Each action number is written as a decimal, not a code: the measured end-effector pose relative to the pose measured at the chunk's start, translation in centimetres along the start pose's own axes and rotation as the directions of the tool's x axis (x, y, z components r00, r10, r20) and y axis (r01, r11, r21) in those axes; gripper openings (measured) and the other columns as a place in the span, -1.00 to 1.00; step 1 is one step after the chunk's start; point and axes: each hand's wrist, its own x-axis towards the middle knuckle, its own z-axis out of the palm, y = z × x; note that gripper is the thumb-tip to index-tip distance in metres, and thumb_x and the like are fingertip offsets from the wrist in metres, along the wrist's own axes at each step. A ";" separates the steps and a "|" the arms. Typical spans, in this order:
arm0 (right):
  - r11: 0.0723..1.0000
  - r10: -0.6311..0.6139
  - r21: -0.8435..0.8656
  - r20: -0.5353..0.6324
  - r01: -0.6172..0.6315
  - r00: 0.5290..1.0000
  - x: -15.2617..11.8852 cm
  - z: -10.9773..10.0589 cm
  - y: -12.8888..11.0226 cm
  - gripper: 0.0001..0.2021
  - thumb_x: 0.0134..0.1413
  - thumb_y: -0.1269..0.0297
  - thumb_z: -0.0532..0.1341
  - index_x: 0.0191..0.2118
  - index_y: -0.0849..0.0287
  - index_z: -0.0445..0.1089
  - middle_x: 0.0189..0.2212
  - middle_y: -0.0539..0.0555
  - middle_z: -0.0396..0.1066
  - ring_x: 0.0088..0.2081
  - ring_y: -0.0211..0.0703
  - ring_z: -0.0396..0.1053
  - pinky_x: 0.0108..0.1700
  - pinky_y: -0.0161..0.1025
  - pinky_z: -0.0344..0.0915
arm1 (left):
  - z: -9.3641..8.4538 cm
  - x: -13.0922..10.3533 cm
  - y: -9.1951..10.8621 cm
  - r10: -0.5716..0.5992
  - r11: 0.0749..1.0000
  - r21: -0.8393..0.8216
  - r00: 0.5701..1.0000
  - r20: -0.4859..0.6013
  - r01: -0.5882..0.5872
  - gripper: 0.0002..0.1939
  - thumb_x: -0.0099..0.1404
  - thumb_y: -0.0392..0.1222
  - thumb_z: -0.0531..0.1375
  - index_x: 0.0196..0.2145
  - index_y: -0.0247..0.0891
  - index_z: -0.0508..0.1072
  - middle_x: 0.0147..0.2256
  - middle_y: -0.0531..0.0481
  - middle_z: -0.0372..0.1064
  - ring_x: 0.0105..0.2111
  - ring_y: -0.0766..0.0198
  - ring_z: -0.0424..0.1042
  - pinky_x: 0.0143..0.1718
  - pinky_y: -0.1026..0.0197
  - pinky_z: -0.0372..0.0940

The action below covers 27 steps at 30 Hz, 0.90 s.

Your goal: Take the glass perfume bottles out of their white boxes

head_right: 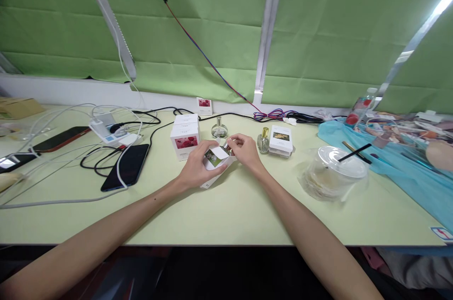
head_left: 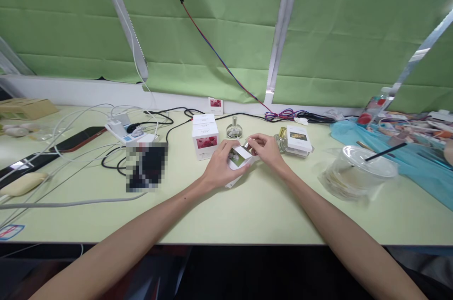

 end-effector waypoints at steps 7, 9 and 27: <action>1.000 0.002 0.004 0.010 -0.002 1.000 0.0 0.0 0.1 -0.69 -0.02 0.02 0.31 -0.34 0.21 0.50 -0.51 0.09 0.52 -0.53 -0.20 0.41 -0.46 -0.27 0.39 | -0.1 0.0 0.0 -0.006 1.000 -0.006 1.000 0.003 0.006 -0.49 0.18 0.06 0.33 0.00 -0.15 0.30 0.00 -0.10 0.38 -0.02 0.06 0.43 -0.06 0.06 0.34; 1.000 0.006 0.014 0.017 -0.006 1.000 0.0 0.0 0.1 -0.69 -0.04 0.02 0.32 -0.35 0.21 0.50 -0.51 0.10 0.53 -0.52 -0.19 0.42 -0.46 -0.26 0.39 | -0.1 0.0 0.0 0.004 1.000 -0.009 1.000 0.004 -0.004 -0.49 0.18 0.06 0.33 0.00 -0.15 0.30 -0.01 -0.10 0.38 -0.02 0.06 0.43 -0.06 0.06 0.34; 1.000 -0.002 0.005 0.072 0.002 0.997 0.0 -0.1 -0.2 -0.74 -0.06 0.07 0.34 -0.40 0.20 0.55 -0.52 0.05 0.50 -0.55 -0.26 0.33 -0.45 -0.27 0.32 | -0.1 0.0 -0.1 0.021 1.000 -0.020 1.000 0.013 -0.021 -0.49 0.18 0.05 0.34 0.00 -0.15 0.30 -0.01 -0.10 0.38 -0.03 0.07 0.42 -0.06 0.06 0.34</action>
